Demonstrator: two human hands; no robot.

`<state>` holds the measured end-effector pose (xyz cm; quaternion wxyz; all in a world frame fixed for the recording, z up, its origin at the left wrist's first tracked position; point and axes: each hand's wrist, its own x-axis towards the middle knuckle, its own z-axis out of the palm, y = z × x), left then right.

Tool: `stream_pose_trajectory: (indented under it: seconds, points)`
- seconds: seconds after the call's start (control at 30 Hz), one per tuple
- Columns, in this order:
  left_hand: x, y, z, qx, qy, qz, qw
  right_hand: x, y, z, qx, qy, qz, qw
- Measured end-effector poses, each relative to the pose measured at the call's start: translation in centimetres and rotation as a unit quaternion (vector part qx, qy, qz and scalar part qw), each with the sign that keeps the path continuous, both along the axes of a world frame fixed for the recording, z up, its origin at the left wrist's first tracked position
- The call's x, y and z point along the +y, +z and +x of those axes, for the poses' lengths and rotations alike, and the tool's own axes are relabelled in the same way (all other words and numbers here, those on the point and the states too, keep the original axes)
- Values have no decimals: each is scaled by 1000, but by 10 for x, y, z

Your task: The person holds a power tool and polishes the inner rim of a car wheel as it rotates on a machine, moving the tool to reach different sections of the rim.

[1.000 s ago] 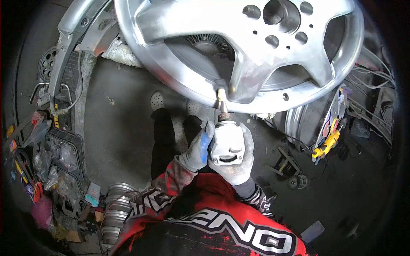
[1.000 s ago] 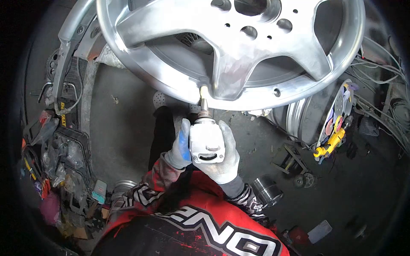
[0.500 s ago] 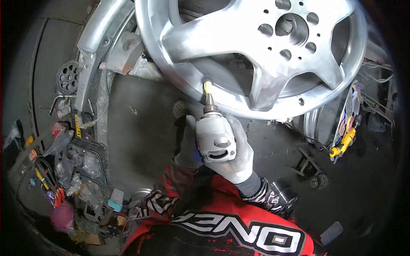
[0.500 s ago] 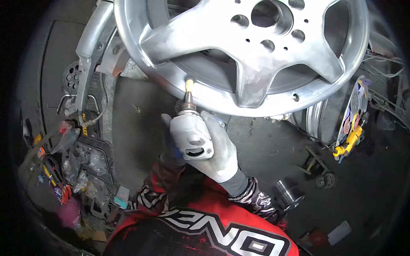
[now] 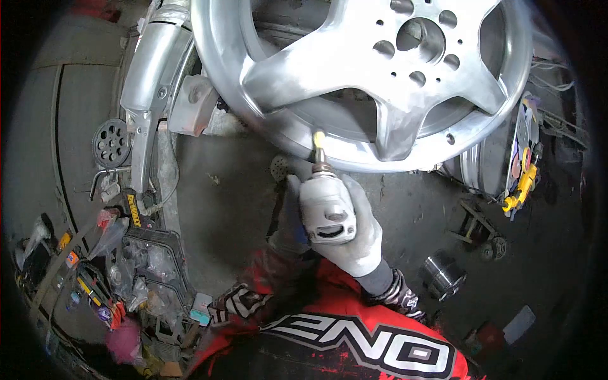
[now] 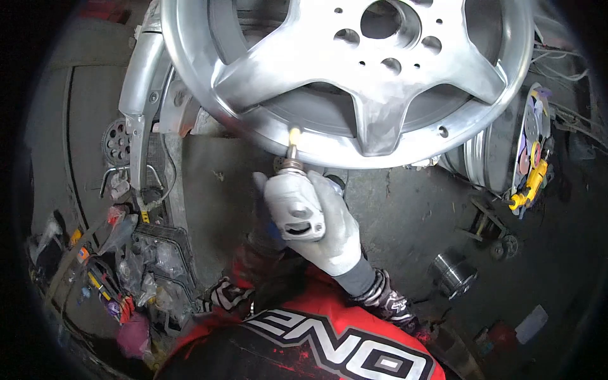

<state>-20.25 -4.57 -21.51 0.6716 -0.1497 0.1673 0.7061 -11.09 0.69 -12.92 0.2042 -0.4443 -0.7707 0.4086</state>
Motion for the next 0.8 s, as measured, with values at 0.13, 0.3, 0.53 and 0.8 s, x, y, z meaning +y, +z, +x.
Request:
stream_pose_trajectory:
  seconds: [0.13,0.3,0.53,0.8]
  points:
    - [-3,10,-10,-149,-67,37,986,-6,1,3,-32,-45,-20,998]
    - [2,11,-51,-127,-32,2,991,17,3,-28,15,16,-67,997]
    - [14,37,-32,-69,-72,-40,994,2,8,-15,8,-52,-75,996]
    - [6,27,-54,-131,-24,18,991,9,8,-32,36,13,-38,999]
